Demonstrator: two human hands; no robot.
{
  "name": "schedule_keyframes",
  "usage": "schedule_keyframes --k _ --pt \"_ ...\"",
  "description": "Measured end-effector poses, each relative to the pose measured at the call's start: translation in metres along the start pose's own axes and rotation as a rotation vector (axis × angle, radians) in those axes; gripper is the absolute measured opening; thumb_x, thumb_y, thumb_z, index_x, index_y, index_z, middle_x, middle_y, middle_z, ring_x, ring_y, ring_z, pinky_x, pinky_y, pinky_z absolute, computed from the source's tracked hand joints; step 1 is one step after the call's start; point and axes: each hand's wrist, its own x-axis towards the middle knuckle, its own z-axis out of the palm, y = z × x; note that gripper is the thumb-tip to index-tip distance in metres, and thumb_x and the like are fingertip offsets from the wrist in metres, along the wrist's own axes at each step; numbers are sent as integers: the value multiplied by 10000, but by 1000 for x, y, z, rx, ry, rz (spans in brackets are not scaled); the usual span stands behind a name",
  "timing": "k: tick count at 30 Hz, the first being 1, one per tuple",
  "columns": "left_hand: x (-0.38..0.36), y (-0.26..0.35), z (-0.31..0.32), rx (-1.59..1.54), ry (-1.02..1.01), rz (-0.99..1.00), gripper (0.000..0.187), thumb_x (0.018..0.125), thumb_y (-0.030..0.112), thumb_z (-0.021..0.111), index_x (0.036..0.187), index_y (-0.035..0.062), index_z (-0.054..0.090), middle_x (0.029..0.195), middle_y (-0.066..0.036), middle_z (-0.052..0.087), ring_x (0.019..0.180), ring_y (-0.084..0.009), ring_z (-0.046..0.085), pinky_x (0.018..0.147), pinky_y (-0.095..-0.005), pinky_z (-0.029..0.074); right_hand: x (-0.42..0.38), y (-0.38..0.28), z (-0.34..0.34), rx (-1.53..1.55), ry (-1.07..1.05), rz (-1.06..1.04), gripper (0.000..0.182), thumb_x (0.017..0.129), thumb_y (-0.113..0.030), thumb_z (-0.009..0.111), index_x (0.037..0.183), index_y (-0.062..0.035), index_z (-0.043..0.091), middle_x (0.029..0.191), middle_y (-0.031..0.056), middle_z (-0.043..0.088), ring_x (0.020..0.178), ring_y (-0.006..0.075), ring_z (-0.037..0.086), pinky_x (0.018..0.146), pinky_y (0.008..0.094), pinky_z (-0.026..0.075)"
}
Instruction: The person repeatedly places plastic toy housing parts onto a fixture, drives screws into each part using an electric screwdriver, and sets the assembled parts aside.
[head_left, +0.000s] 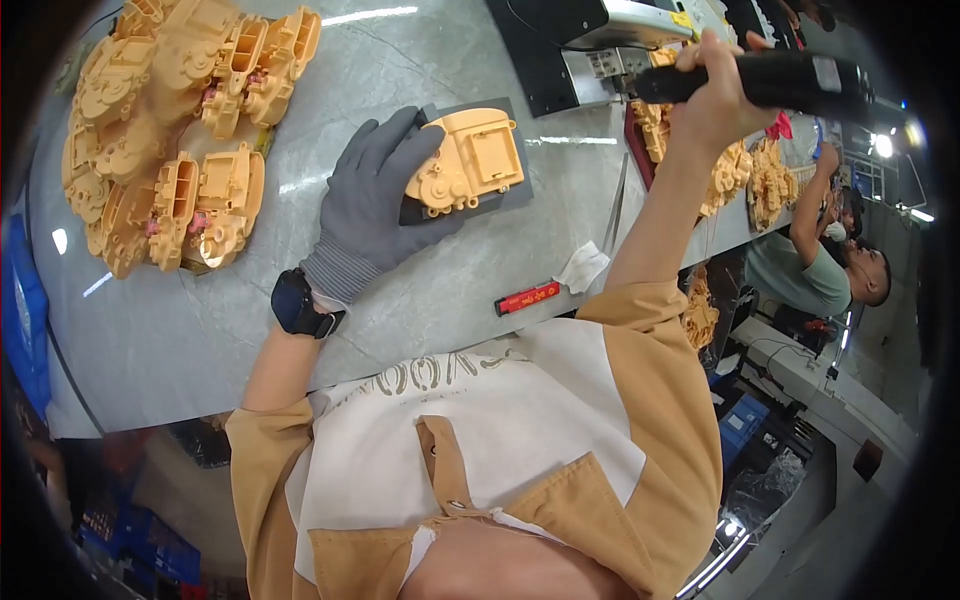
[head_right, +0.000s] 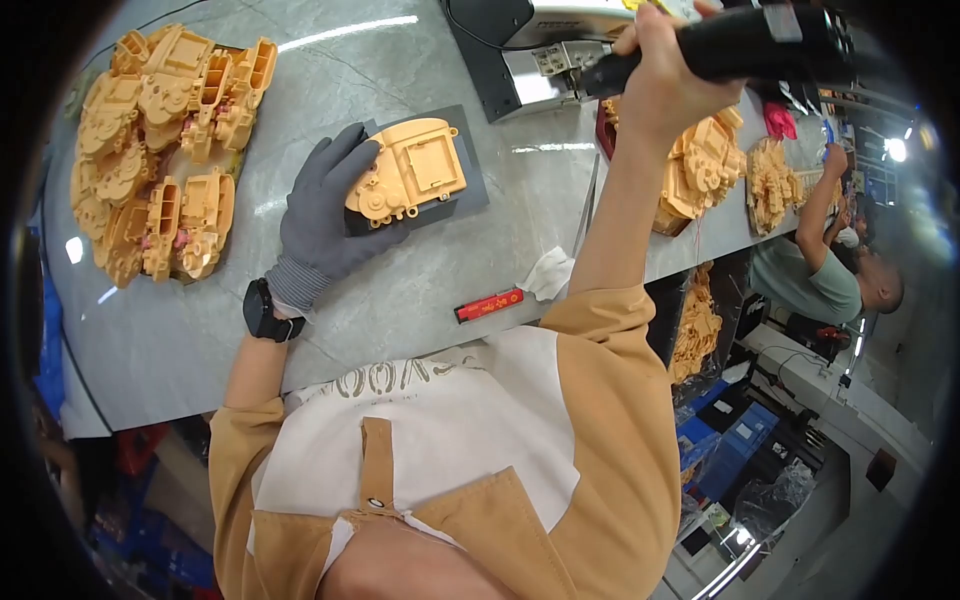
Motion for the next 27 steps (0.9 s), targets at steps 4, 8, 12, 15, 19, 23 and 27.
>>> schedule_keyframes --k 4,8,12,15,19,23,27 --pt "4 -5 0 -26 26 31 811 548 261 797 1243 126 400 1278 -172 418 1154 -361 423 969 -436 360 -46 -38 -15 141 23 189 391 721 83 549 1064 10 375 588 44 500 429 126 474 453 270 432" --pt "-1 -2 3 -24 5 48 785 579 315 782 1248 164 402 1237 -123 427 1107 -300 454 996 -439 348 -102 -93 32 272 -196 216 474 749 39 484 1164 -91 295 585 64 451 462 177 451 527 362 421" --pt "0 -3 1 -39 1 26 822 536 266 811 1250 152 419 1281 -132 419 1140 -349 431 966 -425 372 -115 -97 47 291 -323 263 461 754 32 436 1182 -97 322 584 72 434 466 190 439 550 380 412" --pt "0 -5 0 -31 2 21 799 552 301 794 1251 177 428 1257 -112 428 1132 -313 437 982 -418 359 -116 -94 54 286 -363 239 448 752 29 448 1165 -73 309 585 76 440 459 183 439 532 380 426" --pt "-1 -4 -2 -33 7 20 787 559 328 780 1252 199 430 1224 -85 443 1119 -270 448 998 -409 345 -121 -77 61 117 -410 223 418 753 23 463 1135 -51 310 585 75 445 446 171 432 486 363 419" --pt "-1 -6 1 -28 17 13 790 556 325 780 1252 202 428 1219 -78 446 1112 -263 454 1000 -408 343 -120 -72 61 61 -445 156 406 756 22 481 1116 -51 307 586 69 459 438 156 432 463 344 419" --pt "-2 -7 -1 -64 37 40 783 551 319 781 1244 195 437 1192 -73 467 1096 -250 466 997 -413 344 -128 -66 70 192 -336 70 409 668 62 654 980 22 393 579 49 577 488 81 517 502 192 432"
